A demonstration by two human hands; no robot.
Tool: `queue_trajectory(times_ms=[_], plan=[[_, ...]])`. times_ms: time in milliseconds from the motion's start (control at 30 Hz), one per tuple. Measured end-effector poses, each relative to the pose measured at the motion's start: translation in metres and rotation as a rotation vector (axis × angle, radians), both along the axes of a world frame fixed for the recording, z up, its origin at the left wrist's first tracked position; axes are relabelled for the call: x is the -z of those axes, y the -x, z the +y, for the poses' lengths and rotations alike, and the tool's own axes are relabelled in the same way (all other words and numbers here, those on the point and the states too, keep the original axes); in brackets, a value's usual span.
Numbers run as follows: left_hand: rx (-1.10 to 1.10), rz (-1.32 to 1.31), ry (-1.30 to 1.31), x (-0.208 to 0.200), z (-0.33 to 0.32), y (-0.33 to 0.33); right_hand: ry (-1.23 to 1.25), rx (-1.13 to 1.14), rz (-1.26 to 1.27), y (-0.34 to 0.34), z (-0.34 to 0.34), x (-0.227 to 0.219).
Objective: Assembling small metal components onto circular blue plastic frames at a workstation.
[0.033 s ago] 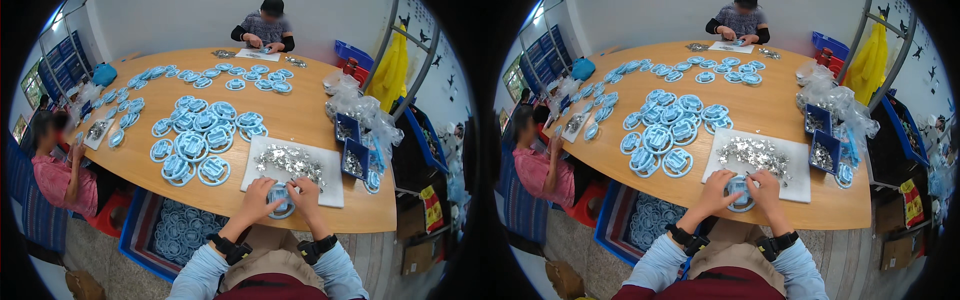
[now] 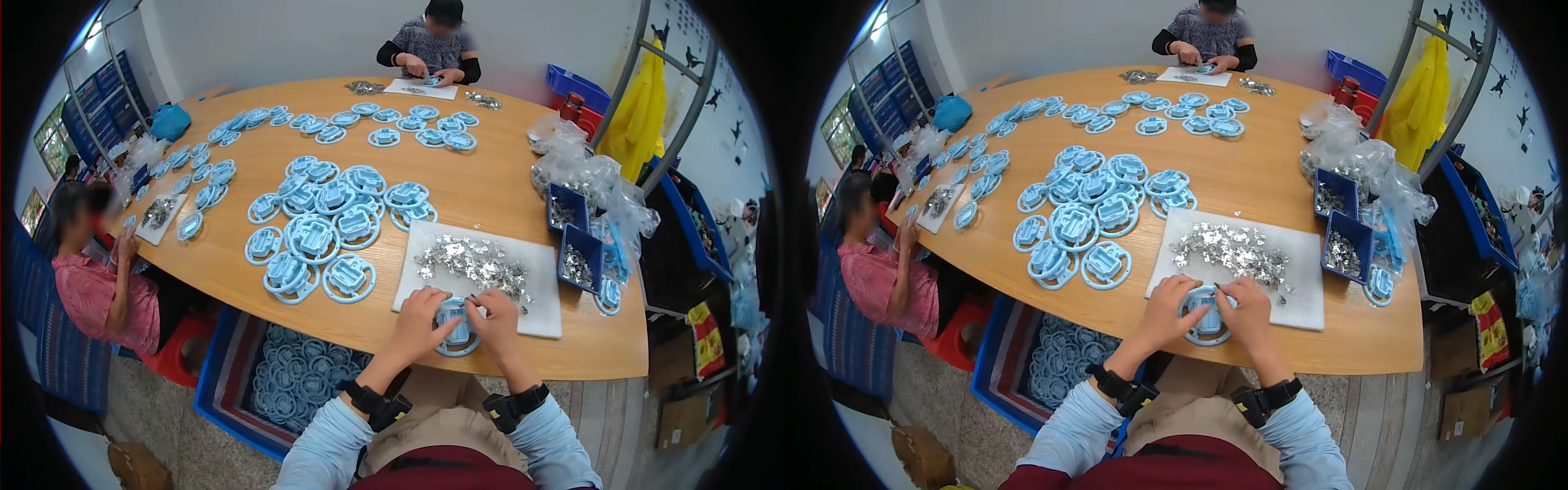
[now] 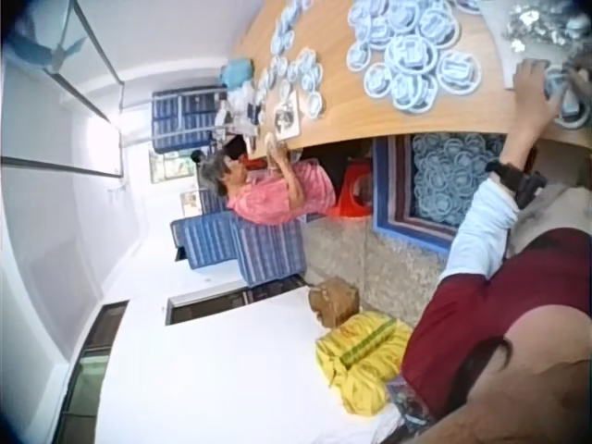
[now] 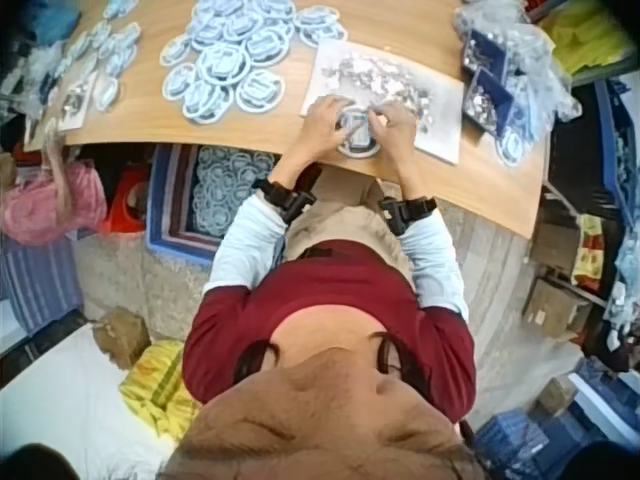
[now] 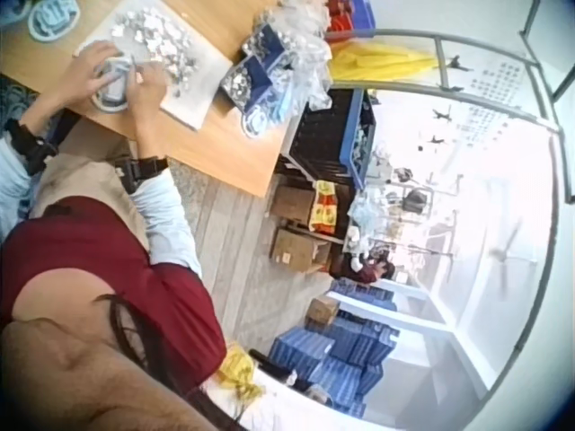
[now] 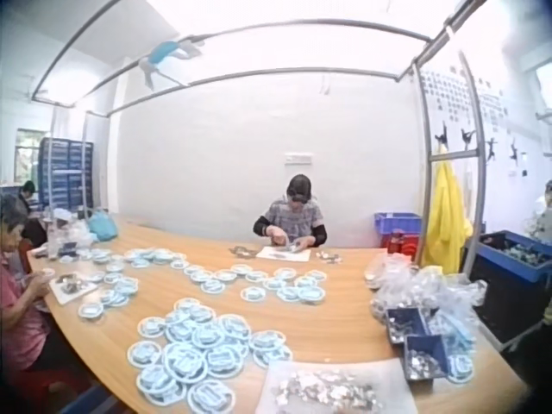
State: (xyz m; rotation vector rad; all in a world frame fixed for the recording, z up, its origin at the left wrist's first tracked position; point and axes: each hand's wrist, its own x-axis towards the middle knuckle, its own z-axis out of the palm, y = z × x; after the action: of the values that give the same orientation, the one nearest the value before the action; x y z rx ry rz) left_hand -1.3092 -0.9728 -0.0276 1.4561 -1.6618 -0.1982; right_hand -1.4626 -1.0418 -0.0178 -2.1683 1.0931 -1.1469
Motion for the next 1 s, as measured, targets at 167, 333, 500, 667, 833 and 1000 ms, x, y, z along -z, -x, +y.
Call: queue_trajectory(times_ms=[167, 333, 500, 667, 833, 1000], plan=[[0.045, -0.039, -0.037, -0.003, -0.009, -0.003, 0.061, -0.006, -0.007, -0.007, 0.01, 0.01], [0.026, -0.1, -0.024, -0.004, -0.011, -0.005, 0.013, -0.036, -0.113, -0.009, 0.014, 0.009], [0.056, -0.165, -0.038, -0.009, -0.013, -0.006, -0.049, -0.039, -0.191, -0.006, 0.009, 0.011], [0.058, -0.244, -0.013, -0.01, -0.014, -0.008, -0.239, -0.136, -0.174, -0.001, 0.004, 0.006], [0.092, -0.269, -0.034, -0.01, -0.015, -0.008, -0.287, -0.238, -0.149, 0.007, -0.007, 0.013], [0.094, -0.267, -0.037, -0.007, -0.013, -0.006, -0.225, -0.266, -0.13, 0.008, -0.007, 0.017]])
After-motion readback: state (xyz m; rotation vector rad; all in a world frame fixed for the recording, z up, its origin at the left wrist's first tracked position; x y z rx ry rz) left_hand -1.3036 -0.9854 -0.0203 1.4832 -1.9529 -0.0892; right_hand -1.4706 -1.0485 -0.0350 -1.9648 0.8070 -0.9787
